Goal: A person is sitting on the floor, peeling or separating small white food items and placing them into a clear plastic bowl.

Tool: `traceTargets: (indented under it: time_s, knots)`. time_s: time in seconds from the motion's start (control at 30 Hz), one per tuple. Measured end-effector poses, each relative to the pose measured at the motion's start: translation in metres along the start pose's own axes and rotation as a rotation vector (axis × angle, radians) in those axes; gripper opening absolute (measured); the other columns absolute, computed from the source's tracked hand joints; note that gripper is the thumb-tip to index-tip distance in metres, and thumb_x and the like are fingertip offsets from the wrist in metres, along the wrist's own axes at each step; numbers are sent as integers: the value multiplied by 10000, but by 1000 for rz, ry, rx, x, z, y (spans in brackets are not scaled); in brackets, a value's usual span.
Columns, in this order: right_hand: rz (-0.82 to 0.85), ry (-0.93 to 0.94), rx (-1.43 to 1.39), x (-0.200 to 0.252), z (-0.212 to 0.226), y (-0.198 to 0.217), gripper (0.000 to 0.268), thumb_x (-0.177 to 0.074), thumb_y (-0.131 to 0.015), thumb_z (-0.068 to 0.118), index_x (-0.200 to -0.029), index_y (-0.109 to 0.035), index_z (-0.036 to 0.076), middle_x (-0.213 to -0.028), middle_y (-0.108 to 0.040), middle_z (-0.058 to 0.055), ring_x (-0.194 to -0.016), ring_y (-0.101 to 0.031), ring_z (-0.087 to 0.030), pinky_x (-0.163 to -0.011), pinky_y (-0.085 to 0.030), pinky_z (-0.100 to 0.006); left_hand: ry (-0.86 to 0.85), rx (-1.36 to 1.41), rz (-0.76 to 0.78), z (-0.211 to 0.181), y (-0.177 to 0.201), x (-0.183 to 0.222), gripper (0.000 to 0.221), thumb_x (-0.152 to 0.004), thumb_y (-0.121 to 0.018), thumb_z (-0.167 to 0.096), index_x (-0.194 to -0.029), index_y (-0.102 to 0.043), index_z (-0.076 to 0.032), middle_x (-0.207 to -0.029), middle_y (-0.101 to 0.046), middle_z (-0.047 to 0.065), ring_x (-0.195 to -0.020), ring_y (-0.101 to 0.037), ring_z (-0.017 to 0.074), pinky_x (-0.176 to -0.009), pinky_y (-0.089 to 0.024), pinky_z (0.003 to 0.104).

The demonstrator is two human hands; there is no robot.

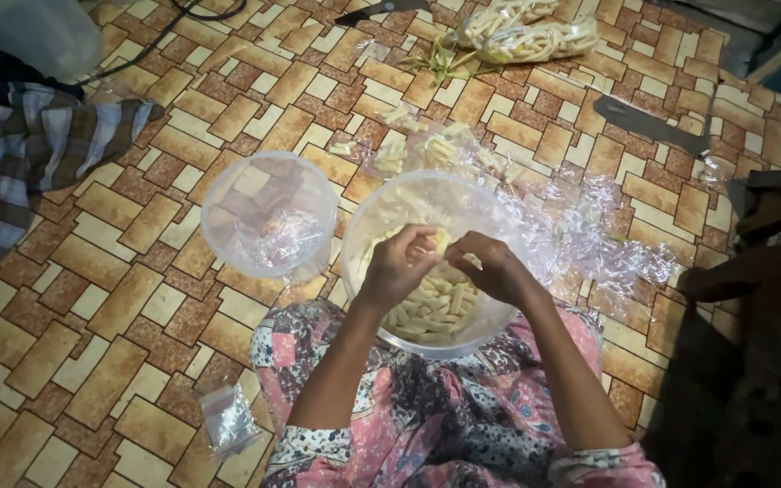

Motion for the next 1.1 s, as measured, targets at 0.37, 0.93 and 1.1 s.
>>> traceTargets:
  time_s: [0.37, 0.93, 1.1]
  knots:
    - [-172, -29, -204, 5, -18, -1, 153, -762, -706, 70, -910, -706, 108, -769, -686, -65, -781, -667, -233, -789, -506, -369, -11, 87, -185, -7, 8, -1, 72, -792, -688, -110, -864, -689, -108, -742, -656, 66, -599, -650, 154, -568, -544, 245]
    - [-285, -181, -426, 10, -13, 2, 163, -846, -665, 128, -974, -685, 30, -724, -660, -114, -713, -587, -143, -761, -497, -338, 113, 259, -179, 1, 6, -1, 120, -787, -707, -121, -891, -692, -62, -753, -681, 120, -611, -657, 156, -577, -555, 247]
    - [-280, -159, -470, 9, -23, -3, 124, -863, -640, 116, -951, -665, 32, -724, -683, -102, -721, -612, -132, -758, -502, -322, 185, 335, -212, 6, 5, -1, 128, -801, -694, -170, -891, -686, -79, -723, -674, 104, -585, -638, 125, -565, -557, 225]
Point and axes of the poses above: each hand's wrist, its own x-axis away from the middle knuckle, its own y-axis out of the back of the hand, z = x × y, the point moved 3 cm from there along -x, towards the middle knuckle
